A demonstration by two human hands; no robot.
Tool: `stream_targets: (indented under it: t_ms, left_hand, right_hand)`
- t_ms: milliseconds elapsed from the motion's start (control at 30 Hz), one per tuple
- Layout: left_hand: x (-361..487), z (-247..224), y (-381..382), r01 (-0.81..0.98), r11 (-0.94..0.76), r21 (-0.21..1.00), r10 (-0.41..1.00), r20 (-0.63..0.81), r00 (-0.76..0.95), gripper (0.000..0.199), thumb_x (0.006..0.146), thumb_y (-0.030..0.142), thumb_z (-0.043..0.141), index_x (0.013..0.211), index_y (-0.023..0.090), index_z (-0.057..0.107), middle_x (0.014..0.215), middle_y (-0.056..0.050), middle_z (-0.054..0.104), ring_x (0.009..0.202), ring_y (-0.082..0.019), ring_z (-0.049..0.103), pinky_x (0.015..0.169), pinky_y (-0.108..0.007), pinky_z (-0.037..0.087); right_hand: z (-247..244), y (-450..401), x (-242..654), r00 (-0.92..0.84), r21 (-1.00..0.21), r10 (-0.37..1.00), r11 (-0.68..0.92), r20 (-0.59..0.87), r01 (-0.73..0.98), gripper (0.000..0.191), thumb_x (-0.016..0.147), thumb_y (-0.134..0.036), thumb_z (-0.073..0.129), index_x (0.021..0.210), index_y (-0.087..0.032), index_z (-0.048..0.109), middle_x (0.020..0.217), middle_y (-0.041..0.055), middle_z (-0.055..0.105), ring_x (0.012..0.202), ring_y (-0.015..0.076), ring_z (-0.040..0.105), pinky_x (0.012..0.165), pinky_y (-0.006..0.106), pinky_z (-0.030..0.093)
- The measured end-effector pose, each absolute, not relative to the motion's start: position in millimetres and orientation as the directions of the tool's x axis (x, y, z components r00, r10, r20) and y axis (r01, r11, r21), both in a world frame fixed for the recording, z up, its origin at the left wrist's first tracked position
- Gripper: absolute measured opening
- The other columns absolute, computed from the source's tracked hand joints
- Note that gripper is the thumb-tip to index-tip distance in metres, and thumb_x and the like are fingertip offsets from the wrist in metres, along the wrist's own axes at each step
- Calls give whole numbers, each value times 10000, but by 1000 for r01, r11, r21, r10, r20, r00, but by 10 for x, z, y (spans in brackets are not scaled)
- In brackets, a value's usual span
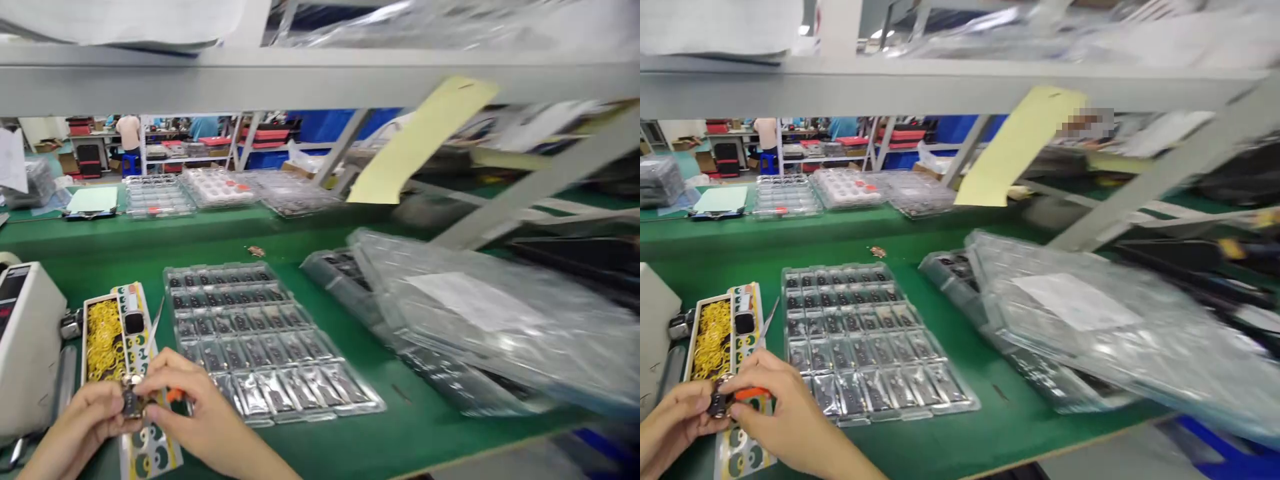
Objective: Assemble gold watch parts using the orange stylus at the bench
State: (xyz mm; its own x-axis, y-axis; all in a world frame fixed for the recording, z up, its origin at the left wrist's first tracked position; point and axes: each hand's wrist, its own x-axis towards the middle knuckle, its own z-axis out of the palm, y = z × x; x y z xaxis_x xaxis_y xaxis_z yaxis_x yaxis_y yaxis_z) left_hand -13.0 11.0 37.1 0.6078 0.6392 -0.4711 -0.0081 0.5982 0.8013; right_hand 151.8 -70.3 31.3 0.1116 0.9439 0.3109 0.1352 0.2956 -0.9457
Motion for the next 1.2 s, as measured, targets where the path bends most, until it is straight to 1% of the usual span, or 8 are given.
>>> stream_targets:
  t_ms: [200, 300, 500, 633, 733, 867, 1033, 1200]
  left_hand:
    - [-131, 430, 91, 21, 711, 703, 453, -480, 751, 366, 620, 410, 884, 600, 118, 665, 584, 10, 563, 592, -93, 588, 715, -241, 557]
    - [-106, 412, 93, 21, 622, 783, 480, -402, 779, 373, 678, 448, 840, 690, 124, 656, 713, -13, 612, 683, -114, 622, 755, -253, 531]
    - [-74, 322, 58, 73, 302, 951, 641, -259, 723, 338, 770, 451, 745, 751, 139, 615, 706, -1, 557, 665, -115, 507, 647, -240, 420]
    - [-86, 324, 49, 87, 216, 973, 673, -213, 709, 233, 842, 327, 669, 713, 146, 597, 682, 8, 525, 648, -107, 457, 609, -225, 405]
    - [-103, 326, 47, 0, 292, 956, 659, -201, 724, 84, 867, 236, 642, 935, 195, 672, 846, -1, 593, 750, -112, 541, 750, -242, 509]
    - [-124, 333, 28, -80, 388, 918, 586, -179, 791, 468, 912, 79, 522, 1261, 380, 600, 1151, 14, 586, 996, -110, 600, 961, -285, 514]
    - [-135, 358, 24, -68, 411, 909, 561, -193, 805, 533, 902, 5, 515, 1256, 392, 611, 930, 41, 629, 873, -65, 644, 940, -219, 510]
    - [-128, 387, 25, -50, 391, 919, 557, -194, 807, 493, 909, 14, 524, 1247, 359, 625, 894, 39, 634, 846, -55, 631, 871, -166, 520]
  right_hand:
    - [275, -732, 1521, 134, -898, 897, 392, 422, 201, 172, 856, -115, 603, 873, -233, 727, 854, 27, 639, 775, 141, 623, 673, 260, 485]
    - [249, -716, 1568, 263, -962, 925, 258, 273, 91, 93, 851, -266, 658, 786, -239, 718, 807, 33, 639, 698, 154, 595, 590, 258, 463]
    - [160, -691, 1542, 235, -992, 966, -92, -110, -89, 315, 744, -501, 731, 651, -206, 668, 660, 10, 551, 557, 128, 449, 475, 246, 335]
    - [140, -684, 1510, 283, -985, 944, -146, -168, -97, 316, 727, -492, 738, 626, -202, 665, 613, -1, 511, 549, 124, 428, 474, 244, 316]
    - [152, -668, 1558, 319, -986, 935, -124, -155, -114, 308, 727, -490, 742, 634, -205, 669, 666, 17, 574, 609, 142, 492, 535, 250, 394]
    - [184, -662, 1628, 309, -985, 941, -95, -137, -146, 281, 727, -475, 758, 650, -215, 685, 759, 33, 625, 717, 162, 571, 634, 257, 464]
    - [219, -671, 1609, 282, -975, 944, -118, -169, -187, 228, 665, -376, 814, 579, -219, 673, 857, 42, 641, 834, 179, 623, 740, 276, 506]
    - [230, -668, 1556, 261, -976, 951, -123, -168, -181, 189, 680, -343, 795, 580, -224, 687, 859, 46, 645, 847, 179, 635, 752, 283, 507]
